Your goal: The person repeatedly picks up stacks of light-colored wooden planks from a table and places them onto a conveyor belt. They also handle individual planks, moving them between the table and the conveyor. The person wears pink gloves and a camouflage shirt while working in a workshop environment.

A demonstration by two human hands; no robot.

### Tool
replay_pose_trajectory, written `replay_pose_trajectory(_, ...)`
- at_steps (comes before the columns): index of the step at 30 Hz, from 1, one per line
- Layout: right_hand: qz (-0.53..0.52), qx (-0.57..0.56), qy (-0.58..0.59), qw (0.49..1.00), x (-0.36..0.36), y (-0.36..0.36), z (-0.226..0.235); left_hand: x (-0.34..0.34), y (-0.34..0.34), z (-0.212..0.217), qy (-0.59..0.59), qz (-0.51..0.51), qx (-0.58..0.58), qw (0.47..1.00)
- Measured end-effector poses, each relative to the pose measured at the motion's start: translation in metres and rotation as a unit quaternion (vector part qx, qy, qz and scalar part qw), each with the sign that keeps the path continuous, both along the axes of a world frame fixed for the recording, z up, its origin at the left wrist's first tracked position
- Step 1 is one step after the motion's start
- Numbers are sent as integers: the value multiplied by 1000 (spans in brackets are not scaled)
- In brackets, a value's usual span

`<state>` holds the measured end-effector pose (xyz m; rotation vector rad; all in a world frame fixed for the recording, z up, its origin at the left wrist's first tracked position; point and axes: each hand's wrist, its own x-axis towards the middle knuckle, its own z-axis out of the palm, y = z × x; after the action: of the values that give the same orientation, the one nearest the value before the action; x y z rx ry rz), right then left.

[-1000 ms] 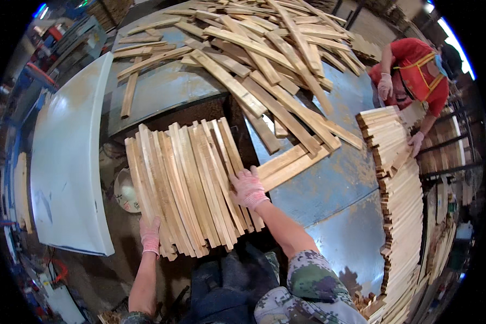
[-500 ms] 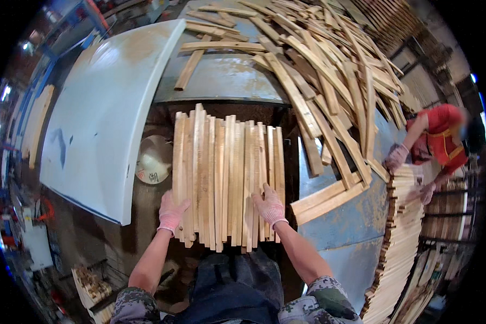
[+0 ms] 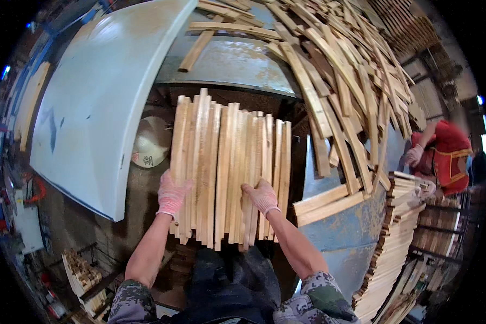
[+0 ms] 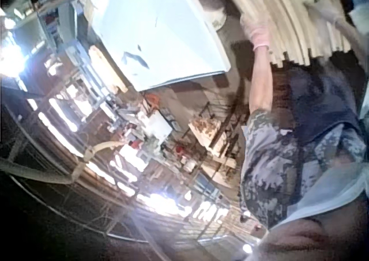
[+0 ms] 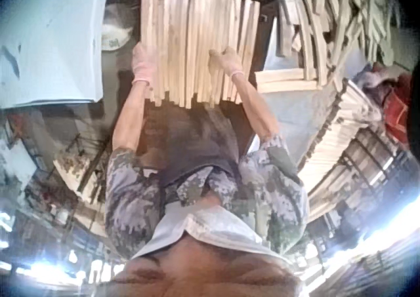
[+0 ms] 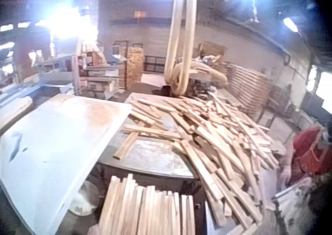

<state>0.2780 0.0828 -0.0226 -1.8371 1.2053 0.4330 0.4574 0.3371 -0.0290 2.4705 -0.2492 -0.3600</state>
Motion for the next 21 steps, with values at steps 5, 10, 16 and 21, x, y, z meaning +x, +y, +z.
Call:
replay_pose_trajectory(5, 81, -188, -16, 979, 4, 6, 13, 15, -2, 6, 62, -41, 129, 989)
replay_pose_trajectory(10, 63, 102, -118, 986, 37, 60, 45, 4, -4, 0, 29, -30, 106, 993)
replay_pose_trajectory(16, 61, 76, -45, 994, 57, 81, 57, -9, 0, -7, 28, 2, 27, 999)
replay_pose_trajectory(21, -6, 20, -113, 993, 48, 97, 27, -7, 4, -10, 23, -4, 11, 1000)
